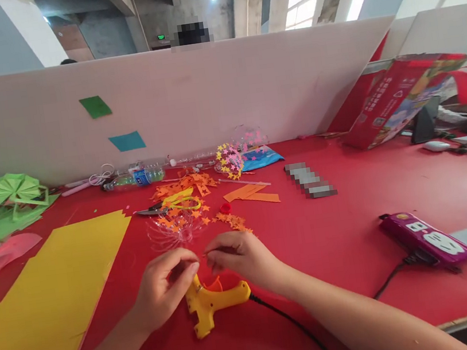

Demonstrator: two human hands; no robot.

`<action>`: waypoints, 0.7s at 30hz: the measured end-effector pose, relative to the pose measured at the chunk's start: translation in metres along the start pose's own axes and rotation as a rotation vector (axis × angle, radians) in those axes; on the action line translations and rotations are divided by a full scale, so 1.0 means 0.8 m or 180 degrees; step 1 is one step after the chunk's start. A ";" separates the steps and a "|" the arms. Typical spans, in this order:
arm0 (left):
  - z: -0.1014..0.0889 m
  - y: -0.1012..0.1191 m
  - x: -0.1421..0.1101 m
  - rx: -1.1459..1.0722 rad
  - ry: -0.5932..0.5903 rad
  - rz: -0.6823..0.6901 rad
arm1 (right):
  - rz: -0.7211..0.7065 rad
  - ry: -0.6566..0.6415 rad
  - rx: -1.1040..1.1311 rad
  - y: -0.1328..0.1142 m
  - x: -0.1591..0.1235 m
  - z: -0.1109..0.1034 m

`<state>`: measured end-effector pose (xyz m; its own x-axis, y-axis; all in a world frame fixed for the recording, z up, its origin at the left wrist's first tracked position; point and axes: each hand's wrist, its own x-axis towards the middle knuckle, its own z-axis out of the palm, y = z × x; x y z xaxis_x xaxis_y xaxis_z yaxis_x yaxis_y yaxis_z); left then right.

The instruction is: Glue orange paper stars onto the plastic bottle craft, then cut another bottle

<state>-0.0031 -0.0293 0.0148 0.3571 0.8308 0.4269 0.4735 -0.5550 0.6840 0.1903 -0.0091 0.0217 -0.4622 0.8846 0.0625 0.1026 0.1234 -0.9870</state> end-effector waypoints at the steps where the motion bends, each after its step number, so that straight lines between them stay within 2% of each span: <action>1: 0.001 0.000 0.000 -0.0003 0.0004 -0.0048 | -0.0015 -0.0001 -0.0018 0.000 -0.001 0.003; 5: 0.003 0.001 -0.003 0.0165 0.0065 -0.0003 | -0.0105 0.0077 -0.0391 0.003 -0.004 0.012; 9: 0.006 0.002 -0.005 0.0750 0.0149 0.0423 | -0.0061 0.0047 -0.0640 0.009 -0.007 0.017; 15: 0.008 0.002 -0.007 0.1588 -0.0155 0.0924 | -0.0294 -0.0043 -0.1203 0.017 -0.011 0.019; 18: 0.005 0.003 -0.008 0.1587 -0.0227 0.1018 | -0.0537 -0.0033 -0.1555 0.018 -0.013 0.017; 21: -0.006 0.004 -0.007 0.1230 -0.0003 0.0944 | -0.0713 -0.0222 -0.2059 0.012 -0.018 0.012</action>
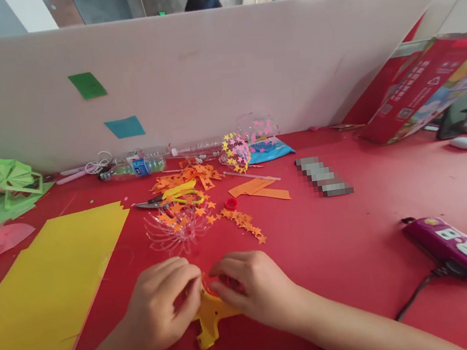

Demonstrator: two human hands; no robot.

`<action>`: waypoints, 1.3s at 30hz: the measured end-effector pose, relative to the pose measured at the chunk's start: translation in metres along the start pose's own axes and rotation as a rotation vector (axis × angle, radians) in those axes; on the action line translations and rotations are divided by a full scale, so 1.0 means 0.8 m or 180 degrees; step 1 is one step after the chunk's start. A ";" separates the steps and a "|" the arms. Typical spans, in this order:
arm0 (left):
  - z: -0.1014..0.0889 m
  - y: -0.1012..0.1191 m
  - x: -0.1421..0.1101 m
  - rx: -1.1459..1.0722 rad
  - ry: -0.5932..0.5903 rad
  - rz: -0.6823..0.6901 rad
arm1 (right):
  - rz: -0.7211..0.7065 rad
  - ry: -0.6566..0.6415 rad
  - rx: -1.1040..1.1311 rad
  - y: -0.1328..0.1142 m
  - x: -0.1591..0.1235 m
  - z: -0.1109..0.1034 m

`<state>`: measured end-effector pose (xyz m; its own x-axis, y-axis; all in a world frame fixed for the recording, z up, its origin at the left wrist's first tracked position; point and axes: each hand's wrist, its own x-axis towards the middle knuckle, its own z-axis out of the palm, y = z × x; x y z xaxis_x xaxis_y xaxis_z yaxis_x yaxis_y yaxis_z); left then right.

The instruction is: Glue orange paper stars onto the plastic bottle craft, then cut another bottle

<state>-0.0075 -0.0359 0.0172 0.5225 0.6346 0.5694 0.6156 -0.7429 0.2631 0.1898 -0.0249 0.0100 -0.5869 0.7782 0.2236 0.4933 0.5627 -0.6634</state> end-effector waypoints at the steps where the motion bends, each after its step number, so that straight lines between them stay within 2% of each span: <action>1: -0.005 -0.003 0.000 -0.0103 0.0167 -0.0096 | -0.0075 -0.0184 -0.0228 -0.002 -0.002 -0.004; 4: -0.022 -0.015 0.000 -0.0212 0.0727 -0.0592 | -0.0259 -0.0851 -0.0889 -0.010 -0.009 -0.011; 6: -0.030 -0.024 -0.001 -0.0244 0.1056 -0.1012 | -0.0341 -0.1024 -0.1170 -0.013 -0.013 -0.009; 9: -0.032 -0.035 0.000 -0.0495 0.1350 -0.1494 | -0.0470 -0.0968 -0.1411 -0.009 -0.018 0.002; 13: -0.027 -0.038 0.001 -0.0849 0.1312 -0.1685 | -0.0437 -0.0975 -0.1383 -0.005 -0.019 0.009; 16: -0.024 -0.038 0.003 -0.1055 0.1273 -0.1843 | -0.0404 -0.0898 -0.0921 -0.005 -0.018 -0.001; 19: -0.025 -0.036 0.004 -0.1309 0.1289 -0.2074 | -0.0566 -0.0351 -0.0169 -0.001 -0.017 -0.016; 22: -0.025 -0.030 0.006 -0.1343 0.1206 -0.2072 | -0.0765 0.0280 0.0186 0.007 -0.016 -0.022; 24: -0.023 -0.024 0.007 -0.1253 0.1058 -0.1966 | -0.0825 0.0435 0.0191 0.011 -0.016 -0.022; 31: -0.013 -0.013 0.007 -0.0946 0.0771 -0.1586 | -0.0884 0.0491 -0.0040 0.009 -0.017 -0.016; 39: -0.012 -0.008 0.009 -0.0930 0.0670 -0.1588 | -0.0898 0.0616 -0.0256 0.007 -0.015 -0.016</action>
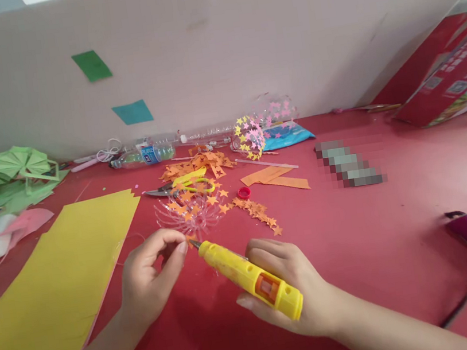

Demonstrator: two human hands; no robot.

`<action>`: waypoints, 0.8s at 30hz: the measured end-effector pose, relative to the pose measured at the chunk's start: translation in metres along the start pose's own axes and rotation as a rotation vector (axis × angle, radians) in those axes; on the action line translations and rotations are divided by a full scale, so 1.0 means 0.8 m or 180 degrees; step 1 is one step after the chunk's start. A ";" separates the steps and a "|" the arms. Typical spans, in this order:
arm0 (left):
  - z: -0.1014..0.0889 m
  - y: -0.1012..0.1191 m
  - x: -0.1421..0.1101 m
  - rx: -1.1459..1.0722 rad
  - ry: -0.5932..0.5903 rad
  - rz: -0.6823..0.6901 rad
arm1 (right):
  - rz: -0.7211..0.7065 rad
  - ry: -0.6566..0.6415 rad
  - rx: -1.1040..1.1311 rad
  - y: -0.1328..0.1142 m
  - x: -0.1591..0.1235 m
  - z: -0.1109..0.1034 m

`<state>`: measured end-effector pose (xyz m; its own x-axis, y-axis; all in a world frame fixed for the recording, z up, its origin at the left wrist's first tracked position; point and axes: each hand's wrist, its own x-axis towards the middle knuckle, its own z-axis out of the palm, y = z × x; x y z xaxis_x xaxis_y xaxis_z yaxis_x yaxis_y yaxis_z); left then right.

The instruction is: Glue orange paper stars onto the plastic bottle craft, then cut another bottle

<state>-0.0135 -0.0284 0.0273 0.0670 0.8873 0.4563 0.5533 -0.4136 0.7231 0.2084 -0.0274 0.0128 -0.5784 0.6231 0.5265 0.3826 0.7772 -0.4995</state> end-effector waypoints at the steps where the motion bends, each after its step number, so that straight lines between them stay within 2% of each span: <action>1: 0.000 0.000 0.000 -0.0006 0.0000 0.0007 | 0.0004 -0.0003 -0.0009 0.000 0.001 0.000; 15: 0.000 -0.002 -0.001 -0.0065 -0.0031 0.0039 | -0.0063 0.0060 -0.0189 -0.003 0.001 -0.001; 24: 0.000 -0.003 -0.003 -0.0043 -0.0031 0.0080 | -0.0066 -0.0061 -0.0197 -0.001 0.003 -0.001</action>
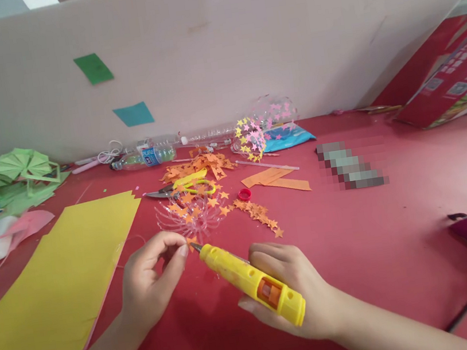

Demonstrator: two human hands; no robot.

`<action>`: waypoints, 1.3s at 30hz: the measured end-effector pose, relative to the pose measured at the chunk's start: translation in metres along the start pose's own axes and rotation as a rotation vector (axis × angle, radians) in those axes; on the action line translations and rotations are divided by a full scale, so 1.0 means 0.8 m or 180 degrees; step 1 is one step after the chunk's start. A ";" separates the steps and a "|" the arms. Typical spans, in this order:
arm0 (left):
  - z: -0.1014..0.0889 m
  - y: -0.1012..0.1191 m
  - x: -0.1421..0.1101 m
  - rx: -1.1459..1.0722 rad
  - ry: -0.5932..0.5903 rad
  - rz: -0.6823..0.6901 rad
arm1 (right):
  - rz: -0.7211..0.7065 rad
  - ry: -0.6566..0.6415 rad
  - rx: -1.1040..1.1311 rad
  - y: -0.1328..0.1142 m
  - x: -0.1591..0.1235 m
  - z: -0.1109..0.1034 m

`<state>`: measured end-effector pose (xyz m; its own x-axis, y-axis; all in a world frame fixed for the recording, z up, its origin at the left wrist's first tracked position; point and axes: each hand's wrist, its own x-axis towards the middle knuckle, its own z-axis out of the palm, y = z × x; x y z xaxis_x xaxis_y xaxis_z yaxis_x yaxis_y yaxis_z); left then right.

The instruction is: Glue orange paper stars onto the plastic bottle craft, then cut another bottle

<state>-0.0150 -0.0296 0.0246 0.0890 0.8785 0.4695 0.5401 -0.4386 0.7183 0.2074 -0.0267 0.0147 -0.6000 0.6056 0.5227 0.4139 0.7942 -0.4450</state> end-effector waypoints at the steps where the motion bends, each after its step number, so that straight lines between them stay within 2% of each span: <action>1: 0.000 0.000 0.000 -0.0005 -0.0006 -0.0006 | -0.0002 -0.0004 0.0002 0.000 -0.001 0.000; 39: 0.000 0.001 0.003 -0.0025 -0.0057 -0.0127 | 0.0051 -0.0008 0.0067 0.003 -0.003 0.003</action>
<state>-0.0145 -0.0282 0.0264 0.0825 0.8985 0.4312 0.5369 -0.4045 0.7403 0.2079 -0.0260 0.0105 -0.5952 0.6180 0.5136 0.4090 0.7832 -0.4684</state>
